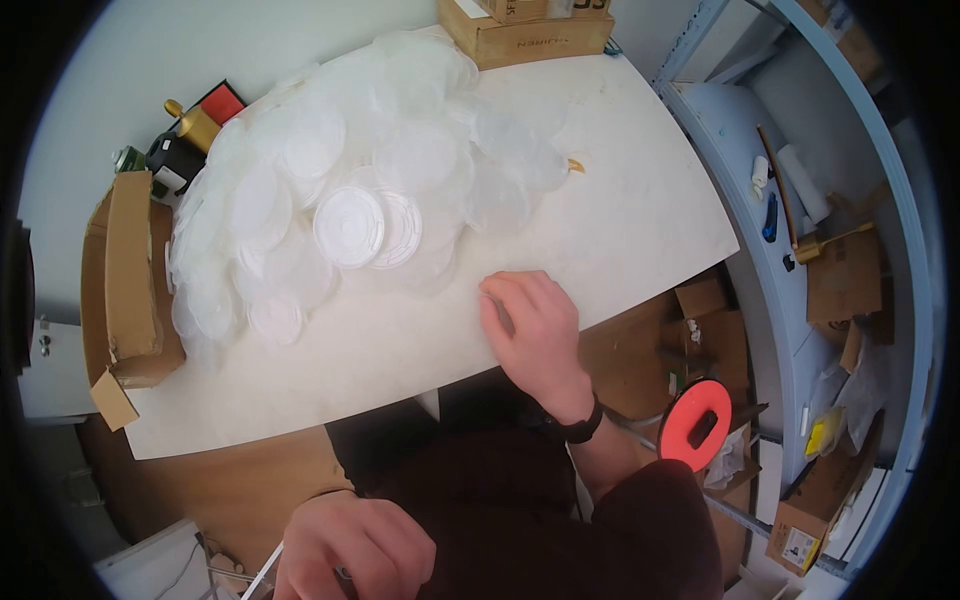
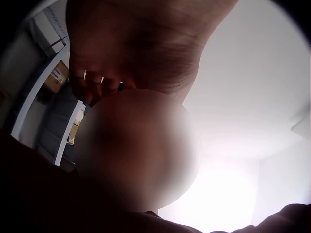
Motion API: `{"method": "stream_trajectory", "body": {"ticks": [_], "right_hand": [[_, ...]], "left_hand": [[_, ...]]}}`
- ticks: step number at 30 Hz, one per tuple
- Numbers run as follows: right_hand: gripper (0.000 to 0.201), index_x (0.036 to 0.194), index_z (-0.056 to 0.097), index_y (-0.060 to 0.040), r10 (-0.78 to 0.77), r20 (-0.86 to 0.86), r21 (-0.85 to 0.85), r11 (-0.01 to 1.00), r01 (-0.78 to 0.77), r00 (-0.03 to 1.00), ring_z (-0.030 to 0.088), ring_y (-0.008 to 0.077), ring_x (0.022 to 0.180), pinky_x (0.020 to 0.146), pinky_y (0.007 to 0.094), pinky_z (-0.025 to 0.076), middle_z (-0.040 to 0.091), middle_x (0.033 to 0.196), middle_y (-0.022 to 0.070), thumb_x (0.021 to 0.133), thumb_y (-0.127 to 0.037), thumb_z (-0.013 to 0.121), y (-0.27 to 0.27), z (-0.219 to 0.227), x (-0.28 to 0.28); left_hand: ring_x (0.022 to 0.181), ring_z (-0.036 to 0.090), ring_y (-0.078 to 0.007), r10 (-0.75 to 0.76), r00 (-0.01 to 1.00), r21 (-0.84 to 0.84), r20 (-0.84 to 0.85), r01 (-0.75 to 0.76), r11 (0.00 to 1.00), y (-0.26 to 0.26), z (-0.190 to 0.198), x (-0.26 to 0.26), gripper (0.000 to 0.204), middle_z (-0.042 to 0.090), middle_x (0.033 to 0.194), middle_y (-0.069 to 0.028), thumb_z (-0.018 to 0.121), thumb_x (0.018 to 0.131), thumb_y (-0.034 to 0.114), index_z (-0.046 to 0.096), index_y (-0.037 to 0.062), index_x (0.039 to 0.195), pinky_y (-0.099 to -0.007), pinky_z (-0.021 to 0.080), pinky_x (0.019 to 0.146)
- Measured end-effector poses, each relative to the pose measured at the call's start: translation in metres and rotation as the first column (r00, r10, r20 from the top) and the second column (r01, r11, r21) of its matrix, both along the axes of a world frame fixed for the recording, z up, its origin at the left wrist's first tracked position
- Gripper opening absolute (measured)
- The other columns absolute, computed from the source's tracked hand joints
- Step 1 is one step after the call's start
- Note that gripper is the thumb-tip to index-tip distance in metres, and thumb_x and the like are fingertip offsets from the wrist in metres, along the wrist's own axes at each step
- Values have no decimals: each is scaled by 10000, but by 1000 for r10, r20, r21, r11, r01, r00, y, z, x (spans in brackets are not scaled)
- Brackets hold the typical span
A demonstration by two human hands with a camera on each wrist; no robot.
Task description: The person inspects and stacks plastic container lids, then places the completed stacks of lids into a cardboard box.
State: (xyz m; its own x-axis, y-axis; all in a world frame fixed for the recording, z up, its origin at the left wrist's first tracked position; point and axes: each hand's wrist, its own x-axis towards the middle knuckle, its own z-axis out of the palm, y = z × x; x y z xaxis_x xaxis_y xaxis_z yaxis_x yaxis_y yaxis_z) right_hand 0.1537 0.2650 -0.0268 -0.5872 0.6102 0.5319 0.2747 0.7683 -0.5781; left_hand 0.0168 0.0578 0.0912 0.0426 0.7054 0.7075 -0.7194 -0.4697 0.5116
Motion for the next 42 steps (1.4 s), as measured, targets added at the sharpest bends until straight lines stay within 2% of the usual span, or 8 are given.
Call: {"method": "stream_trajectory", "body": {"ticks": [5, 11, 12, 21, 29, 31, 32, 42], "right_hand": [[131, 1081, 778, -46, -9, -10, 17, 1000, 9, 1000, 736, 340, 982, 847, 448, 592, 801, 1099, 106, 955, -57, 807, -1, 1, 0], [126, 1067, 768, -30, -16, -21, 42, 999, 17, 1000, 745, 346, 963, 830, 434, 599, 801, 1066, 119, 947, -9, 800, -3, 3, -1], [121, 1064, 770, -31, -21, -21, 48, 999, 22, 1000, 745, 345, 961, 827, 434, 599, 802, 1065, 117, 949, -12, 800, -3, 2, -2], [92, 1045, 767, -61, -23, -85, 77, 997, 30, 996, 731, 337, 952, 822, 450, 593, 780, 1034, 94, 957, -49, 792, -4, 0, -1], [57, 1032, 765, -68, -40, -107, 90, 995, 50, 993, 733, 350, 983, 849, 459, 599, 778, 1033, 106, 975, -70, 768, -8, -3, 6], [63, 1046, 768, -62, -31, -81, 93, 995, 38, 996, 726, 370, 1006, 872, 472, 596, 779, 1046, 120, 987, -85, 760, -7, -7, 2], [65, 1051, 769, -58, -18, -107, 98, 995, 28, 994, 726, 379, 1004, 876, 478, 595, 779, 1049, 124, 995, -88, 755, -7, -7, 1], [68, 1057, 750, -44, -26, -92, 140, 989, 38, 995, 735, 370, 1004, 873, 471, 592, 774, 1032, 132, 1038, -104, 726, -5, -15, 2]], "left_hand": [[834, 668, -257, 117, 976, -174, -181, -149, 973, -2, -30, -13, 432, 757, 1065, -118, 764, 1119, 457, 729, 42, 1233, -403, 522, 708], [1147, 698, -327, 118, 991, 6, -61, -118, 993, -15, -3, -2, 681, 762, 1298, -187, 702, 1145, 516, 547, 107, 1667, -444, 579, 878], [715, 681, -183, 180, 982, 167, -62, -168, 972, 0, 5, 7, 689, 759, 966, -42, 821, 1053, 566, 711, 79, 1528, -312, 481, 602], [636, 637, -178, -5, 983, 277, -184, 57, 959, -21, 50, 26, 754, 751, 907, -31, 817, 1053, 567, 670, 35, 1567, -331, 431, 557], [621, 603, -151, 152, 988, 300, 17, -150, 942, -34, 64, 80, 793, 765, 1036, -139, 800, 1050, 619, 703, -70, 1430, -294, 415, 538], [1124, 706, -318, 167, 983, 307, 76, -182, 934, -44, 53, 117, 1028, 700, 1313, -300, 707, 1050, 743, 630, -182, 1493, -415, 567, 947], [1347, 634, -463, -44, 999, 267, 5, 41, 963, -56, 64, 125, 1128, 613, 1492, -390, 652, 1056, 784, 557, -222, 1557, -518, 492, 1157], [1449, 592, -526, -371, 926, 422, 77, 306, 853, -94, 68, 180, 1169, 585, 1565, -421, 668, 1029, 806, 551, -231, 1556, -610, 464, 1204]]}}
